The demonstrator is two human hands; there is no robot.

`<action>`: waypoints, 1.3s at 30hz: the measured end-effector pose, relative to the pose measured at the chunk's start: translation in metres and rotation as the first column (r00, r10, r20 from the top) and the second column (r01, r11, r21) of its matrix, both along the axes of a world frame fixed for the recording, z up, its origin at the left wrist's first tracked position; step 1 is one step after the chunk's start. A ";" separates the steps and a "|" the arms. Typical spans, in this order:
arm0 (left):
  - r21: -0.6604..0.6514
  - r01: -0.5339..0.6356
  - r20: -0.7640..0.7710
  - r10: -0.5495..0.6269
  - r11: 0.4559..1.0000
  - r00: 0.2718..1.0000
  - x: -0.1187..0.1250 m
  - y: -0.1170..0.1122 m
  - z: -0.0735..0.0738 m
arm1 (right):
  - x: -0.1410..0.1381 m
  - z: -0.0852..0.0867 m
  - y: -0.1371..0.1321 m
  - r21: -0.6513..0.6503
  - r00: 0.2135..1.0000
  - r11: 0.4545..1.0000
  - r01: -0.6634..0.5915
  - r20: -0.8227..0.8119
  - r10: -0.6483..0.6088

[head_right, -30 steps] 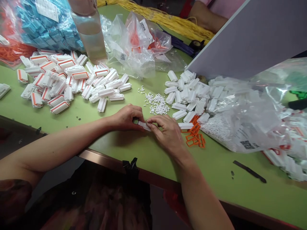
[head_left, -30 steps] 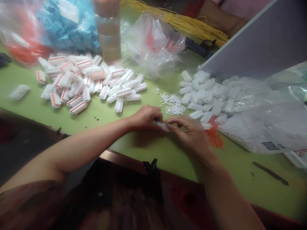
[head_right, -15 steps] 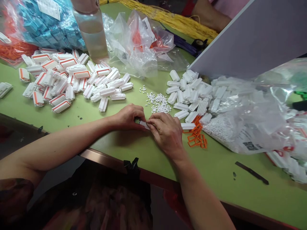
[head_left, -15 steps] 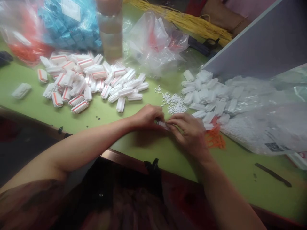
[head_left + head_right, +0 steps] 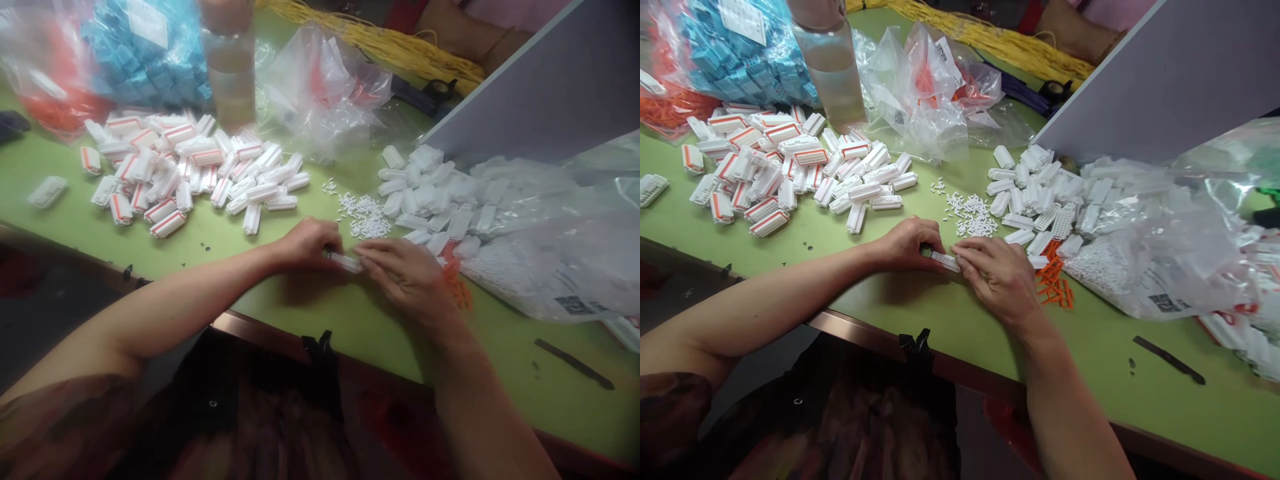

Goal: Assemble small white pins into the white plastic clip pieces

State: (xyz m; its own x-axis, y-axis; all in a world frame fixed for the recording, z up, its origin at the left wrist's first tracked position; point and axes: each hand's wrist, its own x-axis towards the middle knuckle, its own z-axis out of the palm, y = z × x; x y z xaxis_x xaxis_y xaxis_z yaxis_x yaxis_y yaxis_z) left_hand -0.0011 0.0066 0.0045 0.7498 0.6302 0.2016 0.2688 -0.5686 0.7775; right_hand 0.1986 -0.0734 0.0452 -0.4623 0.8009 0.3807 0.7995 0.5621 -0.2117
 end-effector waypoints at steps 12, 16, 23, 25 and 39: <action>-0.008 -0.028 0.009 0.028 1.000 1.000 0.000 -0.001 0.000 | -0.011 0.004 -0.004 0.135 0.963 0.986 -0.094 0.263 0.056; -0.010 -0.024 -0.006 0.024 1.000 1.000 0.000 -0.001 0.000 | -0.007 -0.001 -0.003 0.032 0.990 0.999 -0.013 0.144 0.009; 0.003 0.004 -0.034 -0.004 1.000 0.999 0.000 0.001 0.000 | 0.000 -0.019 0.017 -0.162 0.895 0.896 0.413 -0.106 -0.432; 0.005 0.004 -0.037 -0.003 1.000 0.999 0.000 0.001 0.000 | 0.000 -0.025 0.025 -0.132 0.902 0.895 0.427 -0.014 -0.432; -0.034 -0.007 -0.029 0.006 0.999 1.000 -0.001 0.000 0.005 | -0.014 0.002 0.003 -0.325 0.937 0.929 0.176 -0.234 -0.260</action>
